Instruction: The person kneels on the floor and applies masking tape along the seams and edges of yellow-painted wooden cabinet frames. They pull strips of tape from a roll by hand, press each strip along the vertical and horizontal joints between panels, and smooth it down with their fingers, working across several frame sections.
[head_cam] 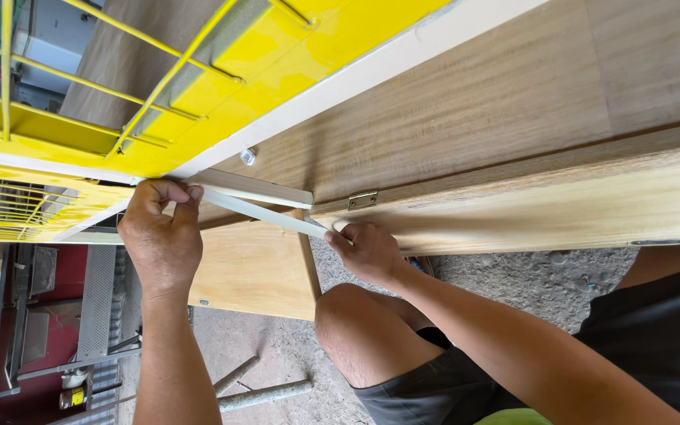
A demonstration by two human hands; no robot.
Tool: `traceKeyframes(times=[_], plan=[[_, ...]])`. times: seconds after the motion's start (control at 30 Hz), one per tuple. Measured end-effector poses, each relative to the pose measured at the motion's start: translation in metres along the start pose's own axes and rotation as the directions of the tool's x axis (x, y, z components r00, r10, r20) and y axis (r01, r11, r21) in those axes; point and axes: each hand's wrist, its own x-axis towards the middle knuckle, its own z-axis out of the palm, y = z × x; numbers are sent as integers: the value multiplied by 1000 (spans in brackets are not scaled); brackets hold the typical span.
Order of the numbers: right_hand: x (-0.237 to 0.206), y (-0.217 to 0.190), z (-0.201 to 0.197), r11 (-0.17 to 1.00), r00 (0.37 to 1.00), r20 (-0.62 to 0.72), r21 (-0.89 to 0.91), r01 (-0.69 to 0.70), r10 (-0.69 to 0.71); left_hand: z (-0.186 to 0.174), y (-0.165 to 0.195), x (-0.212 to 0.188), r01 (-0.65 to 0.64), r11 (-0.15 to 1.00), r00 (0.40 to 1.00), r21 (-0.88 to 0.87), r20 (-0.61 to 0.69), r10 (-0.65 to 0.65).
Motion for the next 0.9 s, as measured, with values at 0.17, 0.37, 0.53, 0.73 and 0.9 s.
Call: traceKeyframes(times=[0.17, 0.37, 0.53, 0.73, 0.9], plan=[[3, 7, -3, 998, 1000, -2, 68, 17, -17, 1, 3, 0, 6, 999, 1000, 32, -18, -5], [2, 10, -4, 995, 1000, 16, 97, 8, -10, 2, 0, -3, 17, 1000, 1000, 11, -9, -17], [3, -6, -6, 993, 994, 32, 52, -109, 108, 4, -10, -4, 29, 992, 1000, -123, 6, -29], [-1, -5, -6, 991, 996, 8, 95, -90, 90, 0, -11, -3, 86, 952, 996, -295, 56, -72], [2, -3, -3, 987, 998, 3, 144, -66, 66, -1, -10, -3, 72, 979, 997, -190, 44, -65]])
